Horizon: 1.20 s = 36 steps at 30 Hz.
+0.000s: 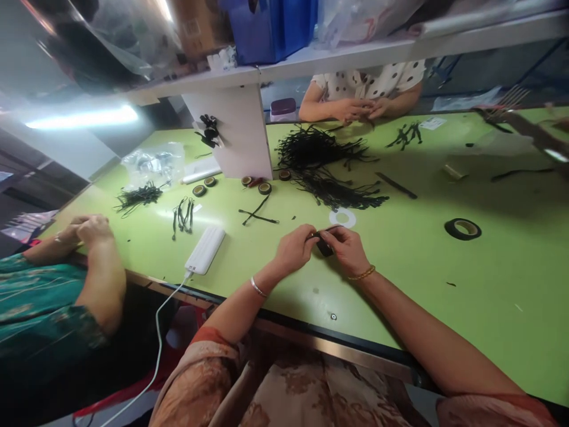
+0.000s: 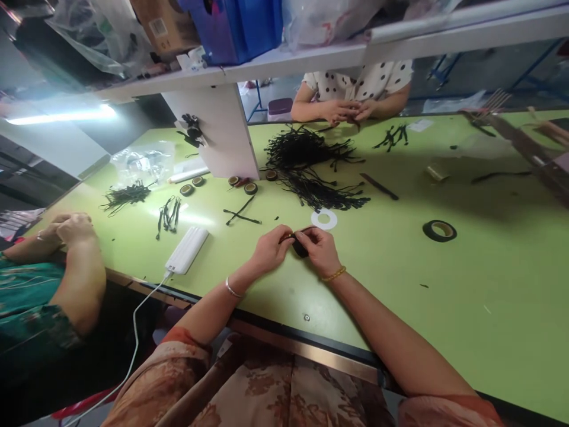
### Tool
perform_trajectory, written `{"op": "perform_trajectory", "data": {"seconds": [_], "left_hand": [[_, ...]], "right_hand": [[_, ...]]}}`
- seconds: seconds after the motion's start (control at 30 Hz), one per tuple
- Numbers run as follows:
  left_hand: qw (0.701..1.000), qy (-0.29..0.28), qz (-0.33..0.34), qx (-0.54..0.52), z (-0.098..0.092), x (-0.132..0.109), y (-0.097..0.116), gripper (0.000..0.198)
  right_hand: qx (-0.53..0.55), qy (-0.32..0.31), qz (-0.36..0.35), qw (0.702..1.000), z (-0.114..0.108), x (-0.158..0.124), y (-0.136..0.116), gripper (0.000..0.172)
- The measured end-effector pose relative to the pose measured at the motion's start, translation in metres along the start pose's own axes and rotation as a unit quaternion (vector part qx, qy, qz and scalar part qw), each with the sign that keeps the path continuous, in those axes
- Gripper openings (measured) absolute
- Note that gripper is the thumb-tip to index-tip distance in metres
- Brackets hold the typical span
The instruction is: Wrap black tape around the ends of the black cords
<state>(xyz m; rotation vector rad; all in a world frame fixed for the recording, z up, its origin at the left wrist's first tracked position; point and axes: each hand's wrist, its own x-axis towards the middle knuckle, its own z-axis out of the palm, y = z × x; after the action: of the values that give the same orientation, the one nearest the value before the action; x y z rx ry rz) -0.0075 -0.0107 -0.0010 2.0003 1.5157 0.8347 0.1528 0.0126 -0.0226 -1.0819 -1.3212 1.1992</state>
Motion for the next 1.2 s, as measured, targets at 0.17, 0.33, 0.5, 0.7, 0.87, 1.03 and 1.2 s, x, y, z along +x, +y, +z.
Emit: {"op": "perform_trajectory", "data": {"seconds": [0.17,0.33,0.5,0.7,0.87,1.03,1.2], "left_hand": [[1.0,-0.014,-0.004,-0.022,-0.002,0.002,0.0,0.01],[0.992,0.025,-0.056,-0.11,-0.005,0.007,-0.002,0.008],[0.98,0.019,-0.08,-0.183,-0.007,0.011,-0.005,0.012],[0.969,-0.027,-0.061,-0.237,-0.001,0.008,-0.003,0.019],[0.996,-0.004,0.015,-0.089,0.003,0.004,-0.004,0.009],[0.982,0.027,0.153,0.102,0.005,0.004,-0.013,0.018],[0.943,0.021,0.264,0.202,0.004,0.002,-0.015,0.027]], "right_hand": [[-0.012,-0.022,-0.006,1.0,0.001,0.0,-0.003,0.029],[0.077,-0.052,0.017,0.996,-0.001,0.004,-0.01,0.029],[0.071,-0.05,0.09,0.992,-0.007,0.009,-0.01,0.029],[0.09,-0.079,0.166,0.979,-0.007,0.012,-0.013,0.037],[0.186,-0.123,0.243,0.944,-0.006,0.011,-0.014,0.039],[0.243,-0.093,0.253,0.932,-0.005,0.011,-0.015,0.032],[0.299,-0.067,0.264,0.914,-0.011,0.015,-0.018,0.023]]}}
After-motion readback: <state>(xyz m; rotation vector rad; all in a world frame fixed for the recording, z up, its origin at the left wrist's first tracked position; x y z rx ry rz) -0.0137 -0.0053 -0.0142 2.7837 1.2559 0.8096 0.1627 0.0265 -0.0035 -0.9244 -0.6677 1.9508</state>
